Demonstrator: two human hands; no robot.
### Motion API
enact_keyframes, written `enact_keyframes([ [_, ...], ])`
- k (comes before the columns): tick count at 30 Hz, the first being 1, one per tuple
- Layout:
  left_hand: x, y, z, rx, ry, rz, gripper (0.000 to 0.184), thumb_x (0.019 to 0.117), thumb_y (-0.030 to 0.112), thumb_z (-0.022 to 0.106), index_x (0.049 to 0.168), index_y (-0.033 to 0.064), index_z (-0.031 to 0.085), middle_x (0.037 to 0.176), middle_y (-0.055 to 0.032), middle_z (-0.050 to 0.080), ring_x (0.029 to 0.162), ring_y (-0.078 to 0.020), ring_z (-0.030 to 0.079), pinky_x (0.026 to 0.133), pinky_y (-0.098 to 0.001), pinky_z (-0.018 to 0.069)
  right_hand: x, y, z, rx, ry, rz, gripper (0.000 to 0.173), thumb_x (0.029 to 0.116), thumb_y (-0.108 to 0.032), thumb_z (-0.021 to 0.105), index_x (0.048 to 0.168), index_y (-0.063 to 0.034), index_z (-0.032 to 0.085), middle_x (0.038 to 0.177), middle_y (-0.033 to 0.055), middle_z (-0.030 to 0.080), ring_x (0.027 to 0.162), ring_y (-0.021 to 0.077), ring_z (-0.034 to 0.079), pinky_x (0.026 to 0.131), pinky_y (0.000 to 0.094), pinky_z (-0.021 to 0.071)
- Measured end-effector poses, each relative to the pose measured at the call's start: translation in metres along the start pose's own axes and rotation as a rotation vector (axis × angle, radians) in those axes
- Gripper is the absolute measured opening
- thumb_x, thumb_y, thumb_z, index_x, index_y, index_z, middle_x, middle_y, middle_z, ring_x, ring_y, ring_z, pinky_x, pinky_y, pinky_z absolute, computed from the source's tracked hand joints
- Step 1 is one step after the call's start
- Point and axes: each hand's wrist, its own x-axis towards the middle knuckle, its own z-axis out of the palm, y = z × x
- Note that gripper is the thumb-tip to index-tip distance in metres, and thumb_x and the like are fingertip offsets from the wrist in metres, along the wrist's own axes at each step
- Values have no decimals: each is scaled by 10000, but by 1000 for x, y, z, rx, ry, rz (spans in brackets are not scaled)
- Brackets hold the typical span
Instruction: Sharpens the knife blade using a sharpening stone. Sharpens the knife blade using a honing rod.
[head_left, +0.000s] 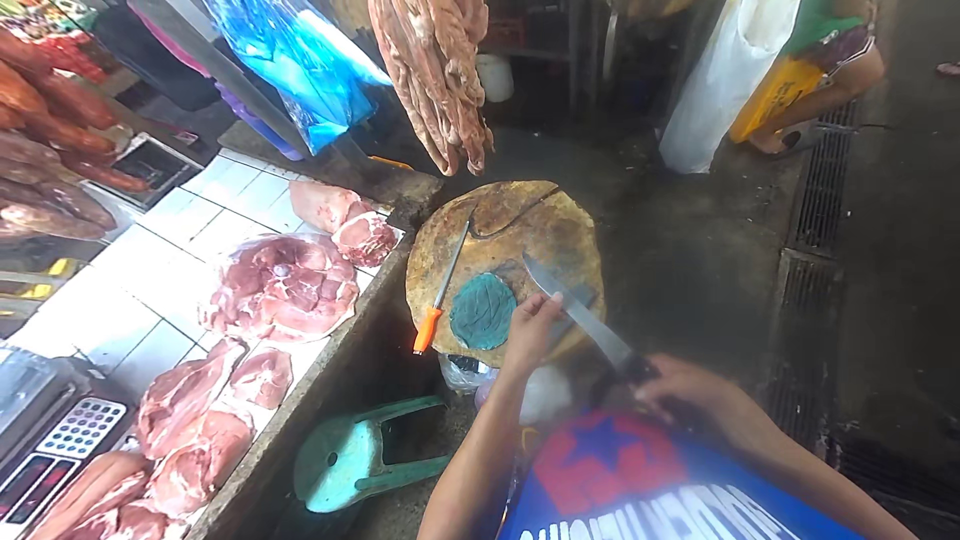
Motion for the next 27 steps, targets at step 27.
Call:
enact_keyframes([
  [27,2,-7,19,10,149,-64,337,1080,262,507,1274,-3,581,982,-82,736,879,-193,733,860,-392,613,-30,-1,-36,-195,91,54,167,969,-192,625,1093,-80,620,657,-12,592,503,95,582,497,253,552],
])
